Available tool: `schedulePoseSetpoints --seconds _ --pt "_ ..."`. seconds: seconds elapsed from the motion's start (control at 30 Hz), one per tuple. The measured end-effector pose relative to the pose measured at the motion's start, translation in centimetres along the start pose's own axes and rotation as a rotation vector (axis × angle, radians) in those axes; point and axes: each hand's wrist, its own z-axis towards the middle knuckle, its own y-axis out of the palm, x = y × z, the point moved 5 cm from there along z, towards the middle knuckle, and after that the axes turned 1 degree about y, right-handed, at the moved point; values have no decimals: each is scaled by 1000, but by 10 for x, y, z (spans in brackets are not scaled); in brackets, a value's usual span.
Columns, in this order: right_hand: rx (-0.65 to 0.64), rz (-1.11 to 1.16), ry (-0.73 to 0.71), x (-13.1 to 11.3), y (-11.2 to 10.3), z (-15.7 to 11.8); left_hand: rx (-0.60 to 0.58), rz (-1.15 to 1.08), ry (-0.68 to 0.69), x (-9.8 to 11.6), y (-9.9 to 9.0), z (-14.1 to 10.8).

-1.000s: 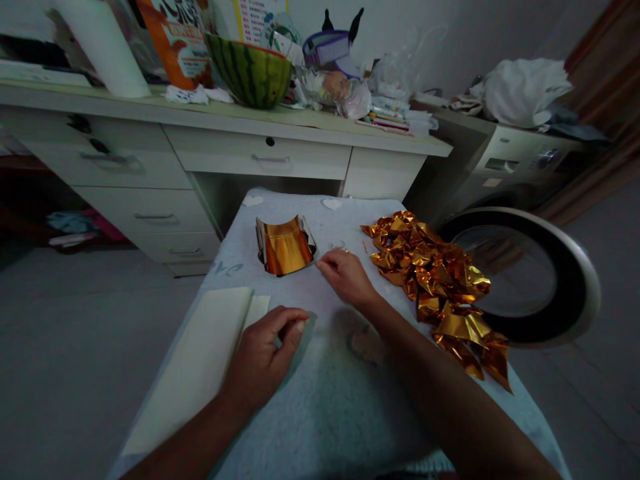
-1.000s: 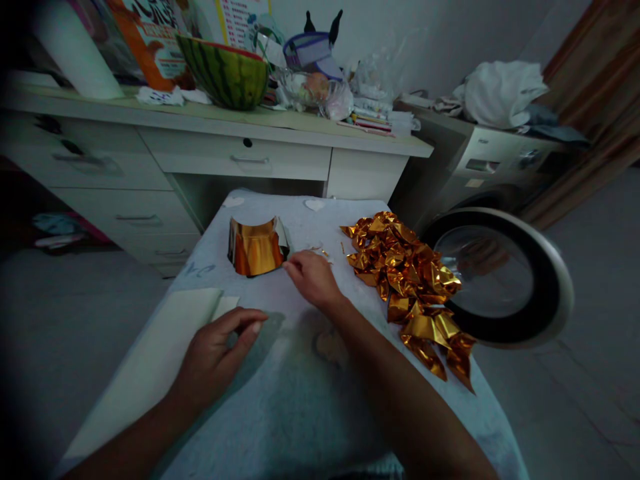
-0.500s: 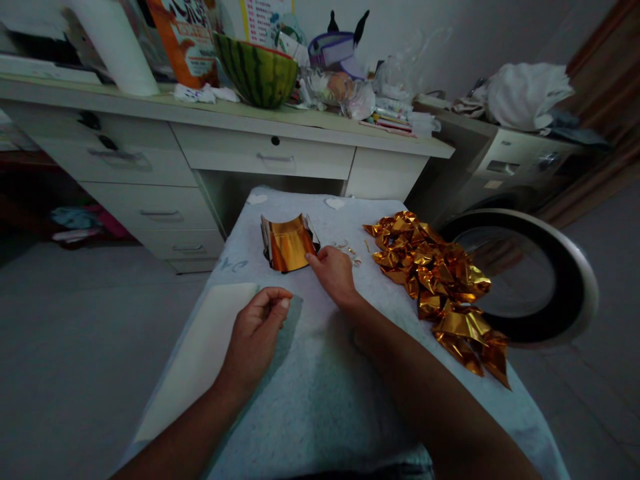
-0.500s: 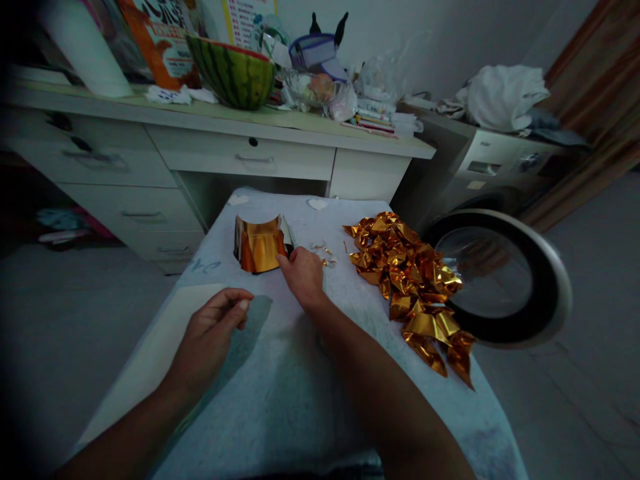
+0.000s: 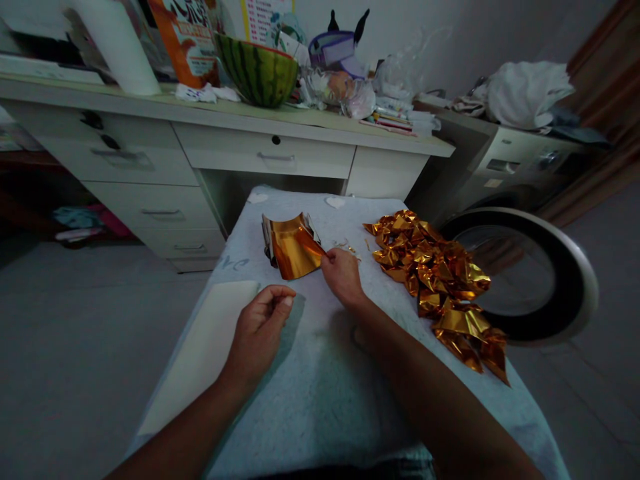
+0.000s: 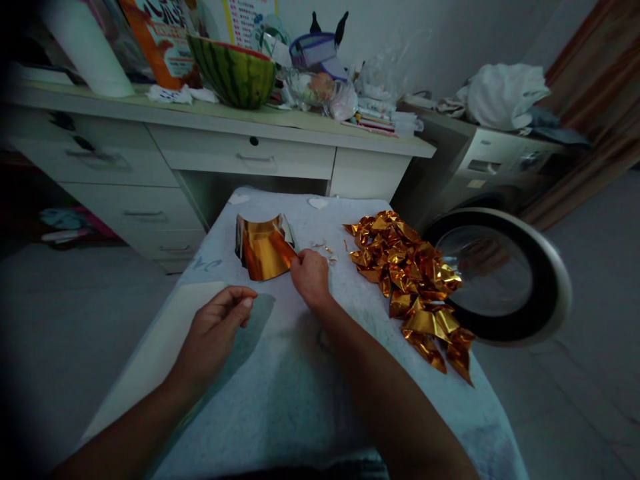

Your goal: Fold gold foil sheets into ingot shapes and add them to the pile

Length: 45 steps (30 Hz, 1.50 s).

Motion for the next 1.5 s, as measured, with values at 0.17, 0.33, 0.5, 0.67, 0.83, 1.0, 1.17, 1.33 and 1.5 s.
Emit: schedulePoseSetpoints --seconds 0.17,0.33,0.5,0.67,0.83,1.0,1.17,1.33,1.5 --pt "-14 37 47 -3 4 2 -7 21 -24 -4 1 1" --pt "-15 29 56 -7 3 3 -16 64 -25 -10 2 2" --pt "-9 26 60 -8 3 3 -32 14 -47 -20 4 4" --pt "-29 105 87 -4 4 0 -3 -79 -79 -24 3 5" --pt "-111 295 153 6 7 -9 15 -75 -65 -23 3 6" --pt "-203 514 228 15 9 -22 59 -47 -89 -21 1 4" --pt "-260 679 266 21 -2 -33 151 -83 -57 -16 -2 4" --pt "-291 816 263 34 -20 -49 174 -57 -30 -13 -5 3" --pt "-417 728 279 49 -35 -70 151 -108 5 -11 -5 2"
